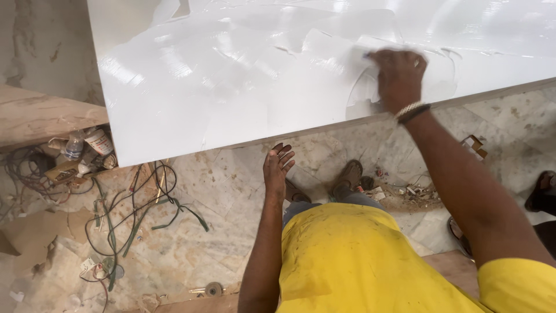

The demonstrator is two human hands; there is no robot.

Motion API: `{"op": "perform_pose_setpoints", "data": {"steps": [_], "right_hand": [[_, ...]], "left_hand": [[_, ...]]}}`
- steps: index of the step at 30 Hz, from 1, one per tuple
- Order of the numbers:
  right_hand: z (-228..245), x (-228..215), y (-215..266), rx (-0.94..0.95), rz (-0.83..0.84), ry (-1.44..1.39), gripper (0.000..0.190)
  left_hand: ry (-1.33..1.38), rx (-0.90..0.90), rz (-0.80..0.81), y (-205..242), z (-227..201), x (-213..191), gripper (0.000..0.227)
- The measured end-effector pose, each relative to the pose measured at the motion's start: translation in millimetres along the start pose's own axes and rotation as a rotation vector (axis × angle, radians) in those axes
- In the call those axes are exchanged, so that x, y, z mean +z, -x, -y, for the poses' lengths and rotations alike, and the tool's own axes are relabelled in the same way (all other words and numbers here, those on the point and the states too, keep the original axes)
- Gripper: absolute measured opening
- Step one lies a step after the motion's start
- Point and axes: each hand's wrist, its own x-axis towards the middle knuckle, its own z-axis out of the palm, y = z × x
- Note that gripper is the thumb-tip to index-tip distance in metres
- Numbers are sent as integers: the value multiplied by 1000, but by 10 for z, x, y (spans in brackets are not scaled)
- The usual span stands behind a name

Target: The person spreads a white adhesive substance across a large flat board using a small rectangular tool. They repeatedly dip the tool into a bucket to reload adhesive and continue smoothing the surface in broad strokes.

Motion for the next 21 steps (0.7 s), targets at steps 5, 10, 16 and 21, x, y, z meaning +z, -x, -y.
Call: {"op": "perform_pose_setpoints", "data": {"steps": [5, 10, 16, 21], "right_hand": [[535, -270, 929, -184, 202, 89, 45], [310, -532, 949, -82, 211, 40, 43], [-663, -229, 188, 55, -121, 7, 36], [-387, -222, 695, -35, 71, 133, 46]], "left_hand": [[12, -43, 4, -38, 60, 149, 75], [-27, -62, 15, -54, 55, 354, 76], [-50, -57, 47, -47, 46, 604, 78], [-44, -75, 50, -64, 116, 727, 79]]}}
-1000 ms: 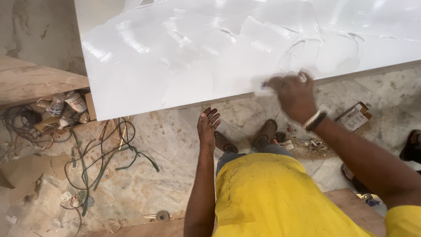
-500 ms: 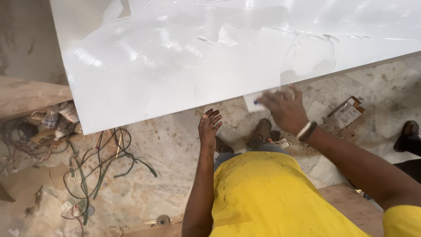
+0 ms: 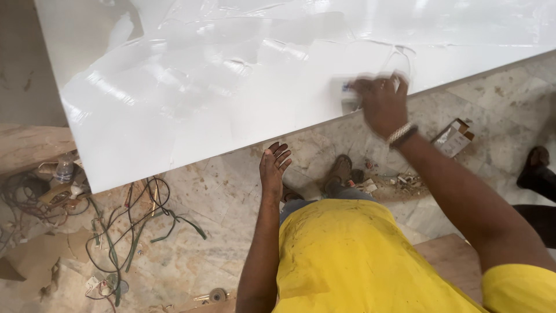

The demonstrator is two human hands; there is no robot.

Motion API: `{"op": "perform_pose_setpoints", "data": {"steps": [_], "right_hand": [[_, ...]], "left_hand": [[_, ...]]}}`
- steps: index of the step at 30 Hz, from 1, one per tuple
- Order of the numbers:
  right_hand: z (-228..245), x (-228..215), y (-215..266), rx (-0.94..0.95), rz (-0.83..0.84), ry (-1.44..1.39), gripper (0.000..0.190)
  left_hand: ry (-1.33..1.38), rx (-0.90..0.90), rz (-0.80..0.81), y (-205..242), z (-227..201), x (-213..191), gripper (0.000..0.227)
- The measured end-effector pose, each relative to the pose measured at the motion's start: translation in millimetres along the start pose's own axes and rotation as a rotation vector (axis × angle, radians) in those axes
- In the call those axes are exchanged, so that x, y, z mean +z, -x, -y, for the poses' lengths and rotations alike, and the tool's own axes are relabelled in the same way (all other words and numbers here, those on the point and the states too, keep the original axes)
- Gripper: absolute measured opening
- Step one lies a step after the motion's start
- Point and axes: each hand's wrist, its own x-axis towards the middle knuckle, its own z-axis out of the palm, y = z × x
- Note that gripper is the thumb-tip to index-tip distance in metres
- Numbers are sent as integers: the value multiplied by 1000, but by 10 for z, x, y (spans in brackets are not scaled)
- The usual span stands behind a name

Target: The person spreads a white adhesive substance across a large flat board using a small rectangular tool. They repeatedly dip the tool into a bucket to reload adhesive and continue smoothing the surface in broad strokes.

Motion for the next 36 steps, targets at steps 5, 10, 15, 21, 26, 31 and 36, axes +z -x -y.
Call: {"op": "perform_pose_setpoints", "data": {"steps": [5, 10, 15, 21, 26, 31, 36], "right_hand": [[155, -320, 622, -61, 71, -34, 44], [-611, -150, 39, 98, -130, 52, 40], [-838, 2, -5, 110, -156, -48, 39], [-453, -225, 945, 13, 32, -29, 40], [-980, -240, 606, 106, -90, -17, 35], [-1260, -27, 406, 178, -107, 56, 36], [-797, -329, 1132, 39, -15, -18, 33]], "left_hand": [[3, -42, 2, -46, 107, 141, 80], [-20, -42, 20, -81, 140, 402, 82], [-40, -31, 40, -88, 121, 664, 81], [-38, -69, 26, -136, 259, 868, 79], [-21, -65, 36, -183, 408, 1038, 78], [-61, -60, 58, -171, 504, 1146, 76], [-47, -103, 58, -194, 570, 1107, 74]]}}
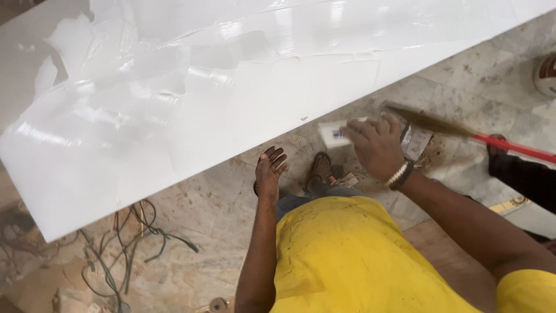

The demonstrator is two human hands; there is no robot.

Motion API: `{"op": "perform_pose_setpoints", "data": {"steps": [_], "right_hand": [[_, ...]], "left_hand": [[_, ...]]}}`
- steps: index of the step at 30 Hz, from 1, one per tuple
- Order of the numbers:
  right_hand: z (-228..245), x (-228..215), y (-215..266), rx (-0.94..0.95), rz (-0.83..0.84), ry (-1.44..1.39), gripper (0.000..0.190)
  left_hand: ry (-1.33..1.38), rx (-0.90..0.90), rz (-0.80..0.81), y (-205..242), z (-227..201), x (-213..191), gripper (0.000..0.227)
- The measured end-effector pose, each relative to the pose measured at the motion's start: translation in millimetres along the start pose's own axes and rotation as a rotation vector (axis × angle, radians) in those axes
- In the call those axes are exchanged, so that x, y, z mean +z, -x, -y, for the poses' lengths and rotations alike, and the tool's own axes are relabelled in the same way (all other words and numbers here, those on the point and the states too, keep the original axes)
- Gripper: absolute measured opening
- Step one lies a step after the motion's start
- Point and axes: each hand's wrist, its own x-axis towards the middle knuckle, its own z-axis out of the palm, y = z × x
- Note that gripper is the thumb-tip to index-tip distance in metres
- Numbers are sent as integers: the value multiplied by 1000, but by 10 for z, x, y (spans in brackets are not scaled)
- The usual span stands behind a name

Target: The person spreads a white adhesive substance across a large flat board using a small rectangular tool. They repeatedly dip the tool into a bucket to reload adhesive and continue smoothing the surface in broad strokes.

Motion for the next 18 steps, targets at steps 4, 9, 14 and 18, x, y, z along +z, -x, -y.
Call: {"op": "perform_pose_setpoints", "data": {"steps": [4, 9, 14, 18], "right_hand": [[-533, -13, -185, 110, -135, -81, 27], [-1976, 292, -1035, 345, -274, 171, 23], [-1895, 601, -1212, 437, -183, 208, 37], [-448, 776, -1150, 471, 132, 176, 44]], "left_hand": [[-31, -31, -9, -43, -70, 24, 75], [-62, 30, 12, -29, -201, -18, 77], [-66, 38, 6, 109, -269, -398, 76], [-3, -43, 17, 126, -173, -846, 72]]}}
